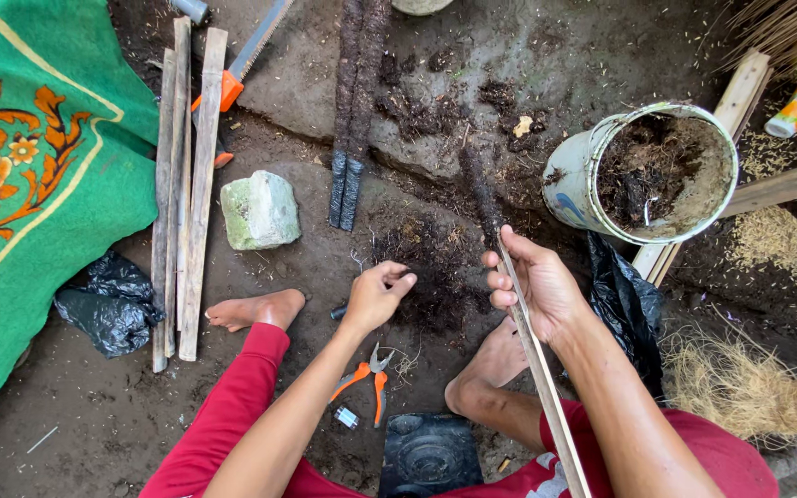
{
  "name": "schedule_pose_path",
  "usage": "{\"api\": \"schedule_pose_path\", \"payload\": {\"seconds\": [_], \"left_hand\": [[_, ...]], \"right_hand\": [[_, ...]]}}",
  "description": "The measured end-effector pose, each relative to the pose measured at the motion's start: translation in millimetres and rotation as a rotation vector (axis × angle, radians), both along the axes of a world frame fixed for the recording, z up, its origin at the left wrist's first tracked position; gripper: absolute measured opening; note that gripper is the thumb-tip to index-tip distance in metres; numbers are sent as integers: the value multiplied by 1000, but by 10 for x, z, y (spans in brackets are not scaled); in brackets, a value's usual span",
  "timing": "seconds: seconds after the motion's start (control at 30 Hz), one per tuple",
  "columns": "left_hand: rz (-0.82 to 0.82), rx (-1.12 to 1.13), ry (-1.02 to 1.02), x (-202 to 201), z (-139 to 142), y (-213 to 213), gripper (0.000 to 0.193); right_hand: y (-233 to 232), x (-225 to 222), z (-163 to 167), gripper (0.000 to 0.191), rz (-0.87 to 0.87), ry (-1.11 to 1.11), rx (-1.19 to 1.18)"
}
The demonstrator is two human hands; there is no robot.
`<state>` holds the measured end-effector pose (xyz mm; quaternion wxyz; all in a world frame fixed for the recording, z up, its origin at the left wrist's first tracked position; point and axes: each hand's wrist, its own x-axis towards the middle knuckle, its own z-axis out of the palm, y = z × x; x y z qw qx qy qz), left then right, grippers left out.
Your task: The person sits on the ground and packs moist soil around a wooden stick, pressing and shaping it into a thick cylindrical layer by hand. They add more soil from a container, smooth the surface, and secure the coating with coconut fiber as they build the pole.
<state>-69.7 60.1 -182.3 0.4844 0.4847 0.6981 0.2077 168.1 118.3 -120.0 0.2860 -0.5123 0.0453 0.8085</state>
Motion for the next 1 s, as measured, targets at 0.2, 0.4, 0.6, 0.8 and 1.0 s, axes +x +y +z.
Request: {"api": "schedule_pose_path", "payload": {"seconds": [0.2,0.4,0.6,0.8,1.0], "left_hand": [[150,-57,-115,-98,66,-86,29],[-6,91,134,152,27,-147,25],[-144,50,373,332,-17,-207,32],[-28,13,314,421,-83,-186,33],[-190,-15,331,371,-165,-97,32]], "right_hand": [[-39,-52,-8,25,36,-18,-2],[-66,-59,16,24,39,-30,2],[-79,-73,47,24,28,-74,-13],[-64,-81,28,26,30,-35,-12],[-63,-77,-14,26,16,-7,6]]}}
